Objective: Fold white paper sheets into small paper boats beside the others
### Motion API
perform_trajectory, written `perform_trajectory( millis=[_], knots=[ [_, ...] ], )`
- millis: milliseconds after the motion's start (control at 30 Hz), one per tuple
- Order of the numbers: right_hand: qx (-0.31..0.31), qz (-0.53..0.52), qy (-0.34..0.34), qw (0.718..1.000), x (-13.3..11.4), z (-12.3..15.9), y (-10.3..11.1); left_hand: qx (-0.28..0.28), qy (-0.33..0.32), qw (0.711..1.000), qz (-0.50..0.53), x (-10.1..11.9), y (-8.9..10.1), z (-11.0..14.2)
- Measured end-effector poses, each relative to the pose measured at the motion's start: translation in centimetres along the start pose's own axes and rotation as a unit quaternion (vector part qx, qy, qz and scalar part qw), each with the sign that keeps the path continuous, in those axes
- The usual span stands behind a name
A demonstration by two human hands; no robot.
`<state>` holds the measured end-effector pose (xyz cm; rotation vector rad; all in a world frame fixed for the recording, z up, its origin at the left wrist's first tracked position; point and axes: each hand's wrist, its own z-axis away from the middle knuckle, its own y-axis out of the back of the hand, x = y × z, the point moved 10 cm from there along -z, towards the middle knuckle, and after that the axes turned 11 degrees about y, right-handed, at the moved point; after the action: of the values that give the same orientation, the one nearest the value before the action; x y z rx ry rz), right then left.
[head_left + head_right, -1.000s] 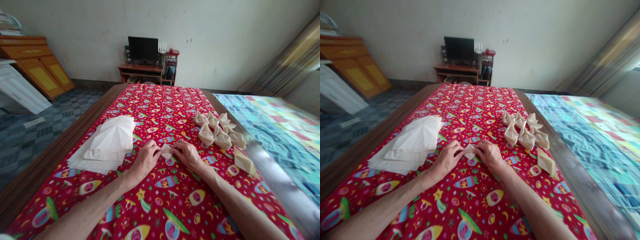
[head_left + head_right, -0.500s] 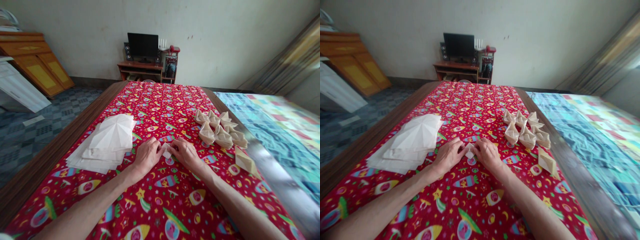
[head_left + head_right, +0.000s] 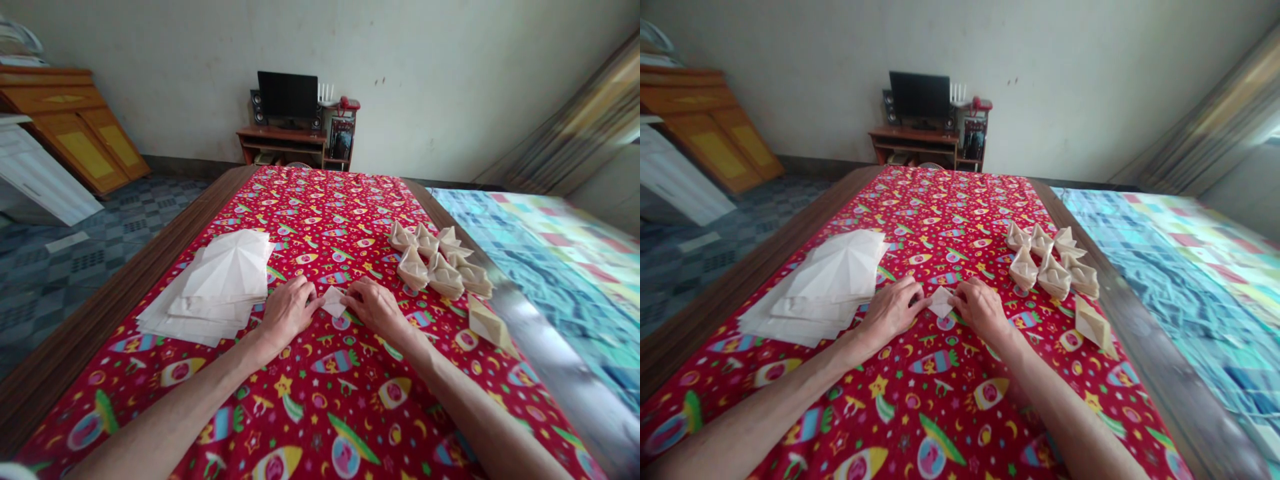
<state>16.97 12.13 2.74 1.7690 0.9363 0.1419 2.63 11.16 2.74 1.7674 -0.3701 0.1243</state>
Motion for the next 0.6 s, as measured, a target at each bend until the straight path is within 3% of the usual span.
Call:
perform_trajectory(
  millis=[200, 300, 467, 600],
  knots=[
    [0.049, -0.081, -0.074, 0.993, 0.5, 0.9, 0.2, 0.016, -0.027, 0.996, 0.085, 0.3, 0.9, 1.3],
    [0.069, -0.115, -0.091, 0.987, -0.5, 1.0, 0.1, 0.032, -0.039, 0.993, 0.108, 1.1, 1.1, 1.6],
    [0.01, -0.149, -0.091, 0.985, -2.6, 0.9, -1.4, 0.052, -0.013, 0.987, 0.152, 1.1, 1.6, 0.8],
    [-0.014, -0.175, -0.06, 0.983, -3.3, 0.9, -1.5, 0.076, -0.019, 0.985, 0.151, 0.5, 3.5, -0.2]
  ],
)
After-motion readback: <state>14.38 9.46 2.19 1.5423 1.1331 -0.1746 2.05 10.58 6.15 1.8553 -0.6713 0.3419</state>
